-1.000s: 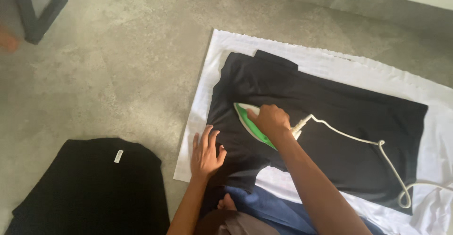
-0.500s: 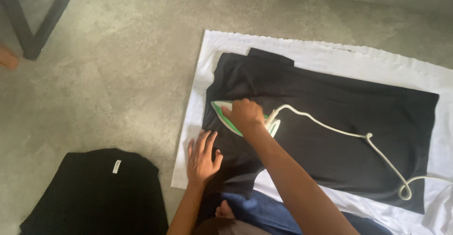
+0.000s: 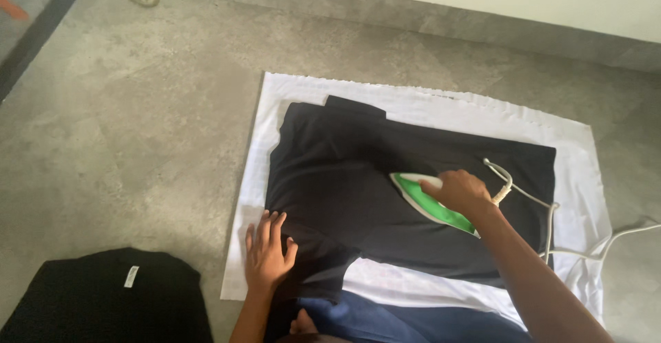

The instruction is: The person irons a black shirt laid on a white cloth on the floor. They use a green and white iron, moving it back and forth across the fabric while occasionally adjusting the shirt with their left hand.

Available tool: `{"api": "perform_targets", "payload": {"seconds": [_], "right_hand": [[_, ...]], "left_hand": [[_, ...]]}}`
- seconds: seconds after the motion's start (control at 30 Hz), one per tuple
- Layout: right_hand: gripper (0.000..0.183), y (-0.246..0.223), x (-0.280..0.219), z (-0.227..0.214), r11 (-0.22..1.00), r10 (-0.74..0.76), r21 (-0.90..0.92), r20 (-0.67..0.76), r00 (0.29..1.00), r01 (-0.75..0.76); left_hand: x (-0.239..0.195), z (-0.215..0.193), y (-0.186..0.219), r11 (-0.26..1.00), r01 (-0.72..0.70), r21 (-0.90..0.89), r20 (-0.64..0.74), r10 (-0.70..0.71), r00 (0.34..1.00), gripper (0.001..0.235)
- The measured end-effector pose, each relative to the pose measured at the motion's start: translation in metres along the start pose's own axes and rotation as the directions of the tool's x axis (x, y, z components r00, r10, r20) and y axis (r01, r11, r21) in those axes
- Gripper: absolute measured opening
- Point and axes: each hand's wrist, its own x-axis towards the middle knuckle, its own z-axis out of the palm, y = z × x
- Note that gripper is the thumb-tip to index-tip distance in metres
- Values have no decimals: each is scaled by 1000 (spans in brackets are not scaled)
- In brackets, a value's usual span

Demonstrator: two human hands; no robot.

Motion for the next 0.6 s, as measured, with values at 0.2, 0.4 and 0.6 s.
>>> {"api": "perform_targets", "payload": {"seconds": [0.2, 0.4, 0.6], "right_hand": [[76, -61, -5, 0, 982, -175, -72, 25, 984, 176], [77, -130, 26, 16, 985, -152, 61, -118, 981, 160], [80, -37, 18, -14, 997, -60, 47, -53, 997, 62]], "left_hand": [[-1, 5, -3, 1000, 1, -4, 28, -1, 1000, 57], [-2, 9, -7, 1000, 3, 3, 84, -3, 996, 56], [-3, 10, -8, 1000, 24, 5, 82, -24, 996, 60]]}}
